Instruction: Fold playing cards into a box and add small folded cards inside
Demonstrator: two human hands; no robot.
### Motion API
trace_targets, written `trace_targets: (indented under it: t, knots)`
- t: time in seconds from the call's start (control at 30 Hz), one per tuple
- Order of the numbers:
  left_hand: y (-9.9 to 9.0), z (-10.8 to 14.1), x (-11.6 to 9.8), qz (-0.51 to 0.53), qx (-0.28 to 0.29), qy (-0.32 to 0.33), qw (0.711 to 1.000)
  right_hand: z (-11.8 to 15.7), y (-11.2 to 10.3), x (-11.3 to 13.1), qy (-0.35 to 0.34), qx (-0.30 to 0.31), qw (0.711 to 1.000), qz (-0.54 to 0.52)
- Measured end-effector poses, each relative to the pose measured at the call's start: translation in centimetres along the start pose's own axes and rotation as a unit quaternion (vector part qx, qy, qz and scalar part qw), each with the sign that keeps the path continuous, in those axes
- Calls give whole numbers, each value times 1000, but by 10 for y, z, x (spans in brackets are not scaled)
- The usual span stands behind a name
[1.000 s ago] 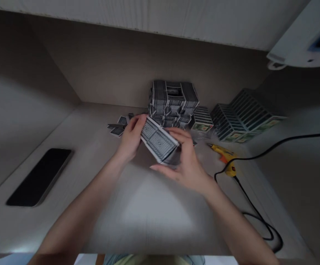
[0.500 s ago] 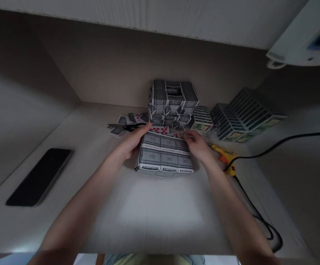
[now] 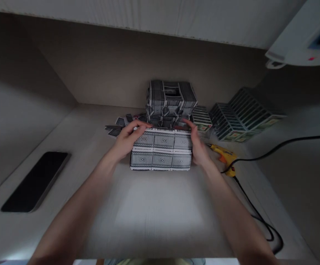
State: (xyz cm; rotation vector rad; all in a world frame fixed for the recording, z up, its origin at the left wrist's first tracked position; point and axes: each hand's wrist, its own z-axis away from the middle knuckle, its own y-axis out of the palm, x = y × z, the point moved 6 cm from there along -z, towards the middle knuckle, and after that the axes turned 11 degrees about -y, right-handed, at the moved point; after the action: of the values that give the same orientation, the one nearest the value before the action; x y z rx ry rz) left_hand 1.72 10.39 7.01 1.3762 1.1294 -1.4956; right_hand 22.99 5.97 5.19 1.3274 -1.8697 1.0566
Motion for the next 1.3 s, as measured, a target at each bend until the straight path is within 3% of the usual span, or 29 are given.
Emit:
trace_targets:
  t: [0.2,0.43,0.63,0.77,0.93,1.07,1.3]
  knots:
    - [5,2,-3,-17,-18,57,998,4,-3,8,-6,-55,998,-23]
    - [10,2,5,-54,-36,84,994,2,-6,6,-46,-63,997,0]
    - [9,6,-1,-69,-43,175,981,-2,-10,23,-151,30,985,79]
    - [12,9,-9,-126,-6,224,966,-3,-10,42,-192,96,968,133]
    - [25,23,-27,-262,62,289,919,3,3,63,-197,202,946,159]
    - [32,27,-28,-283,83,284,912,5,9,64,-188,205,946,167]
    - [30,24,-24,-277,70,295,912,5,11,56,-247,166,943,149]
